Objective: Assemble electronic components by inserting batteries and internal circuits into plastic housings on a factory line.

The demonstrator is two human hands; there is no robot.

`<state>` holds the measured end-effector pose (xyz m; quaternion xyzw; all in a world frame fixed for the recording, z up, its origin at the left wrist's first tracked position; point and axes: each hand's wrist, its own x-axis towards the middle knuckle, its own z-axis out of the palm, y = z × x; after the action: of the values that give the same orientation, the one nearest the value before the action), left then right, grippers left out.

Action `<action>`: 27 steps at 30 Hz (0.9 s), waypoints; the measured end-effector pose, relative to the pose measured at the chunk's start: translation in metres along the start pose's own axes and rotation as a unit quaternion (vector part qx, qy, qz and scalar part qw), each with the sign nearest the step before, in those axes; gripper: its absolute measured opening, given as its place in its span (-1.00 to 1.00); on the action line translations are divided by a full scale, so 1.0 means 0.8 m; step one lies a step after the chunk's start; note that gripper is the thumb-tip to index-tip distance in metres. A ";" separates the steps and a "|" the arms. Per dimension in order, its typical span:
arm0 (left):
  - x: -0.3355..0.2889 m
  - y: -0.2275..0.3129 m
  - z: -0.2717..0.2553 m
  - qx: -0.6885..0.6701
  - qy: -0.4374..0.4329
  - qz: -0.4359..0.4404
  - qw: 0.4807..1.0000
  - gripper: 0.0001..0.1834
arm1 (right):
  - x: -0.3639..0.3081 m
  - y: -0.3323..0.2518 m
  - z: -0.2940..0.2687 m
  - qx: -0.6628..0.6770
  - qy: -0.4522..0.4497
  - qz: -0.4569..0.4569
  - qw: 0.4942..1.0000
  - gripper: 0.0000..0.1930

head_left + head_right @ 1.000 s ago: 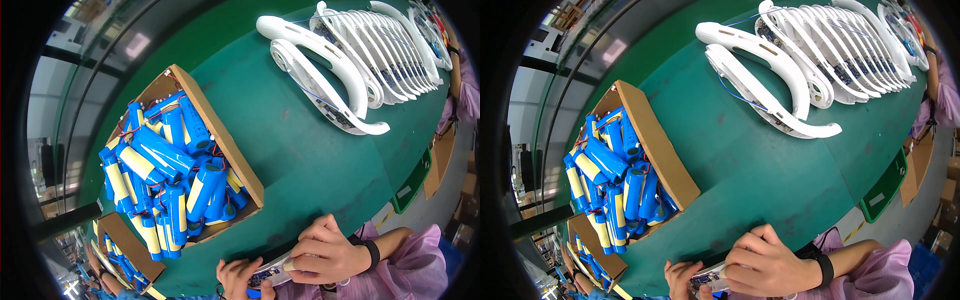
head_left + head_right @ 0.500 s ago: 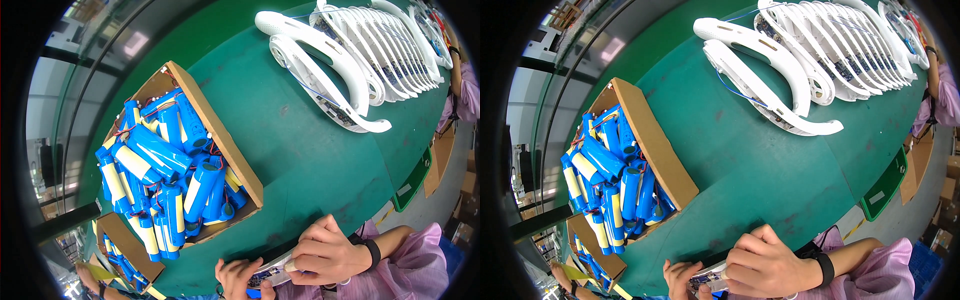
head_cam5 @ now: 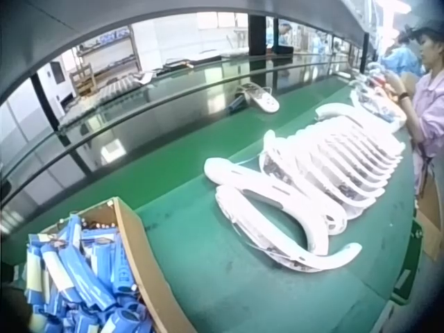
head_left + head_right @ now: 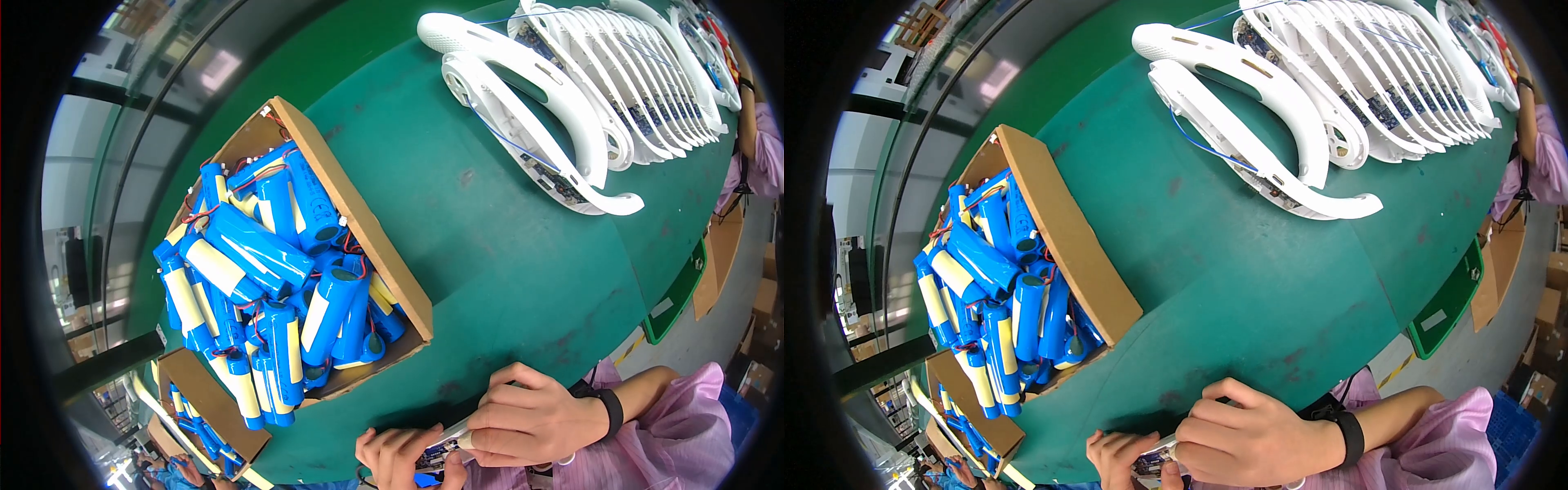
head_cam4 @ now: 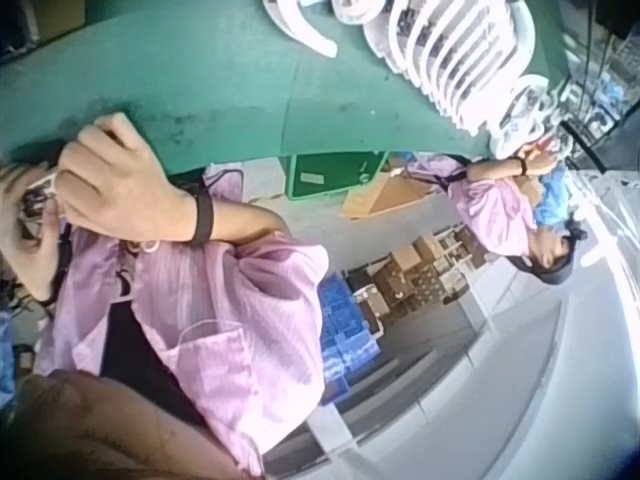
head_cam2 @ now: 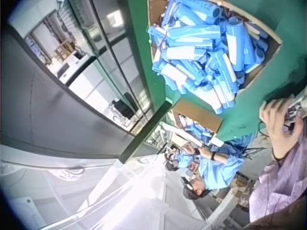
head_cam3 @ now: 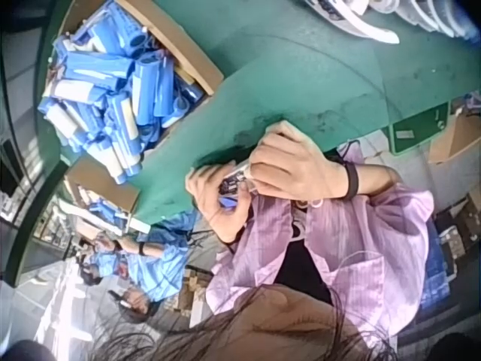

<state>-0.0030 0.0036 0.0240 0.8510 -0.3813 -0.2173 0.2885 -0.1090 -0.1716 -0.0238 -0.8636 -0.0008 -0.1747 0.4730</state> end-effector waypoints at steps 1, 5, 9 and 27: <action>-0.001 0.000 0.000 0.005 -0.001 0.000 1.000 -0.61 | 0.000 0.001 0.001 0.001 0.000 0.000 1.000 -0.81; 0.003 0.002 -0.003 0.008 -0.007 0.003 1.000 -0.61 | -0.006 0.006 0.009 0.002 0.026 -0.015 1.000 -0.82; 0.010 0.010 -0.006 0.006 -0.018 -0.003 1.000 -0.61 | -0.007 0.007 0.012 -0.006 0.042 -0.016 0.999 -0.82; 0.009 0.022 -0.007 -0.013 0.070 -0.004 0.997 -0.59 | -0.004 0.003 -0.034 0.110 0.056 0.091 0.988 -0.45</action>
<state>-0.0043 -0.0099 0.0383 0.8615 -0.3541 -0.1637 0.3249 -0.1196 -0.1951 -0.0135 -0.7912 0.0855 -0.1778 0.5788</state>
